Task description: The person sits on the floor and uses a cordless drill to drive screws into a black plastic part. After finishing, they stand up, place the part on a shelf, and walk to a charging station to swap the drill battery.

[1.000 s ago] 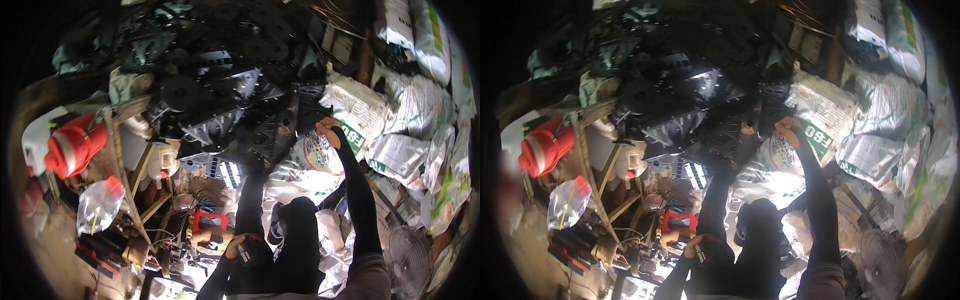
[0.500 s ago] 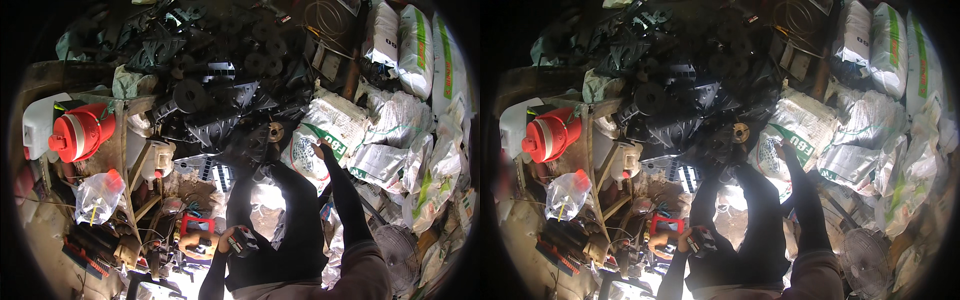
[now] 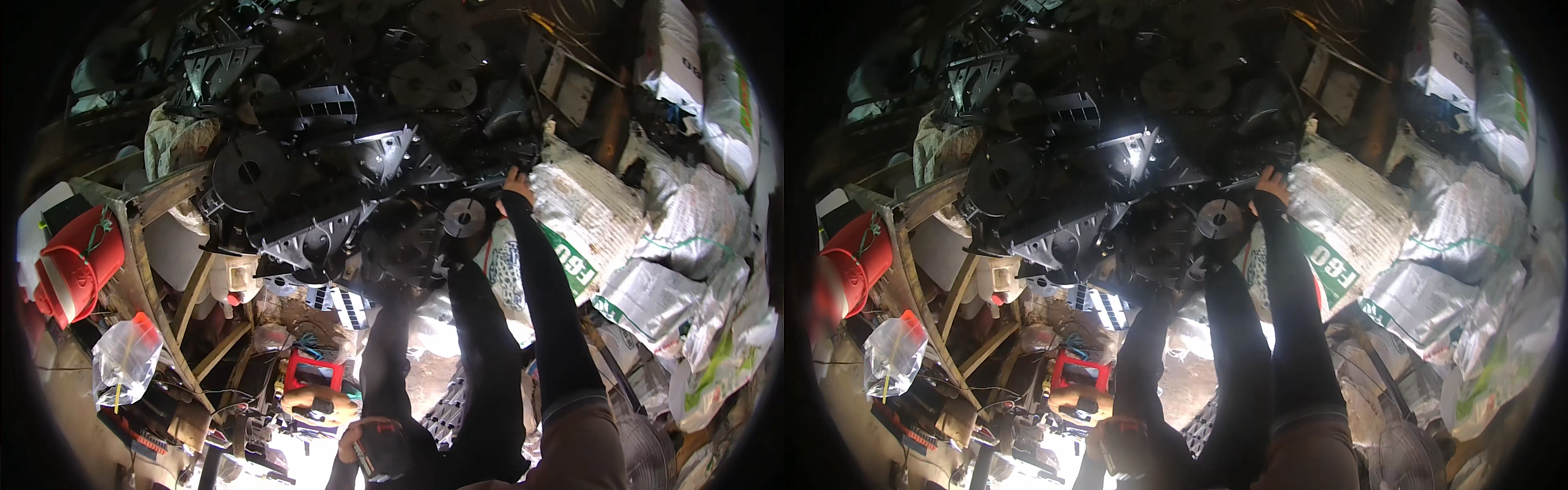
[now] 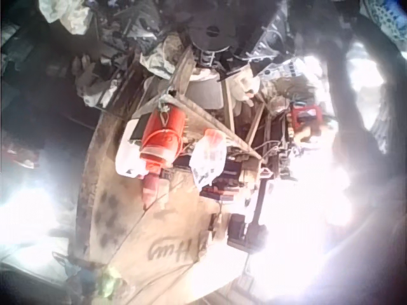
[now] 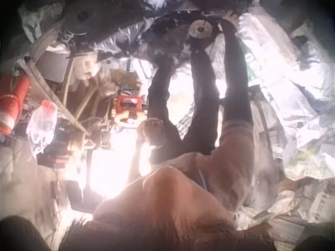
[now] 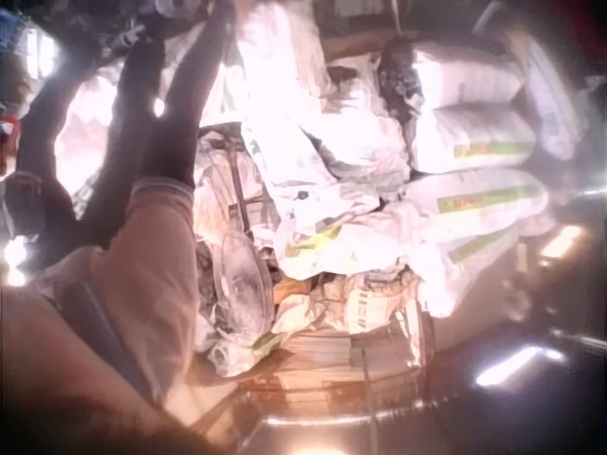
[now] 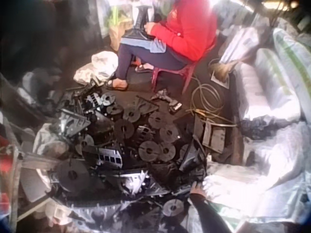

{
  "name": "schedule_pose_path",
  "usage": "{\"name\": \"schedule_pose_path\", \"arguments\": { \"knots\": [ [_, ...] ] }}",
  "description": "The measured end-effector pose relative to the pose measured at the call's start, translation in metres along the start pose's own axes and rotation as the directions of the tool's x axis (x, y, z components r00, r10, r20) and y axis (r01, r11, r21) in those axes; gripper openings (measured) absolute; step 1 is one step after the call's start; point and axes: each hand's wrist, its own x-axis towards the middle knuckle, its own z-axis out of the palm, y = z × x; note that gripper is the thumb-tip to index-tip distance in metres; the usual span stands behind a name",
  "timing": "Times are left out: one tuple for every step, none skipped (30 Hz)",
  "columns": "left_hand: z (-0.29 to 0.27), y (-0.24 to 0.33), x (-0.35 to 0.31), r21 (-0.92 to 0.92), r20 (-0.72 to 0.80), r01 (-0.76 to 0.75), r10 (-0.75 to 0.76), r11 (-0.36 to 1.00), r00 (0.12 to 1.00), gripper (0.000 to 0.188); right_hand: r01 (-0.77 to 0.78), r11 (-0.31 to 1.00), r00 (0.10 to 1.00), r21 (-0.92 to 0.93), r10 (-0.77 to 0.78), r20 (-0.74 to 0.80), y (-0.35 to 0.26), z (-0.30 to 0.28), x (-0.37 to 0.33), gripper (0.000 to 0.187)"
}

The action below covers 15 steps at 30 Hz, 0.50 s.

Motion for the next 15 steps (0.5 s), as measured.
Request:
{"name": "schedule_pose_path", "arguments": {
  "knots": [
    [0.005,-0.003,0.001,0.017,-0.008,-0.017,0.018,1.000,1.000,0.073,-0.009,0.999,1.000,0.048,0.010,-0.026,0.005,0.006,0.009,0.077],
    [0.011,-0.006,0.002,0.017,-0.029,-0.045,0.045,0.999,0.999,0.074,0.020,0.996,1.000,0.086,-0.021,0.004,0.013,0.007,0.015,0.070],
    [0.016,-0.009,0.005,-0.026,-0.018,-0.045,0.045,0.999,0.999,0.073,0.110,0.987,0.994,0.114,-0.109,-0.021,0.018,0.004,0.017,0.056],
    [0.023,-0.014,0.004,-0.099,-0.024,-0.007,0.005,0.995,1.000,0.072,0.170,0.981,0.984,0.090,-0.164,-0.075,0.028,-0.006,0.017,0.043],
    [0.027,-0.017,0.007,-0.185,-0.011,0.006,-0.009,0.983,1.000,0.071,0.257,0.963,0.961,0.077,-0.247,-0.124,0.036,-0.024,0.013,0.036],
    [0.031,-0.021,0.008,-0.237,-0.014,0.036,-0.040,0.971,0.999,0.070,0.303,0.952,0.945,0.043,-0.295,-0.140,0.044,-0.047,0.001,0.030],
    [0.034,-0.025,0.008,-0.185,-0.019,0.010,-0.014,0.983,1.000,0.069,0.331,0.944,0.939,-0.006,-0.330,-0.092,0.050,-0.078,-0.010,0.024],
    [0.037,-0.028,0.008,-0.094,-0.049,0.006,-0.011,0.996,0.999,0.068,0.221,0.975,0.974,-0.015,-0.221,-0.044,0.054,-0.114,-0.018,0.023],
    [0.040,-0.031,0.008,-0.034,-0.107,-0.011,0.007,0.999,0.994,0.067,0.204,0.976,0.975,0.070,-0.197,-0.103,0.059,-0.154,-0.029,0.026],
    [0.041,-0.034,0.009,-0.039,-0.074,-0.017,0.014,0.999,0.997,0.066,0.110,0.989,0.985,0.101,-0.094,-0.146,0.060,-0.193,-0.037,0.027],
    [0.042,-0.037,0.009,-0.080,-0.070,-0.029,0.023,0.996,0.997,0.065,0.172,0.962,0.968,0.214,-0.124,-0.220,0.061,-0.231,-0.045,0.028],
    [0.043,-0.039,0.011,-0.120,-0.006,-0.045,0.045,0.992,0.999,0.064,0.117,0.963,0.969,0.244,-0.056,-0.243,0.053,-0.262,-0.046,0.031],
    [0.043,-0.042,0.013,-0.136,-0.051,-0.053,0.046,0.989,0.998,0.064,0.195,0.927,0.961,0.321,-0.114,-0.254,0.042,-0.289,-0.047,0.031],
    [0.042,-0.044,0.017,-0.142,-0.025,-0.063,0.060,0.988,0.998,0.064,0.220,0.902,0.950,0.371,-0.111,-0.293,0.025,-0.309,-0.046,0.032],
    [0.040,-0.046,0.019,-0.147,0.001,-0.069,0.070,0.987,0.998,0.063,0.193,0.741,0.977,0.643,-0.085,-0.196,-0.003,-0.319,-0.043,0.031]
  ]
}}
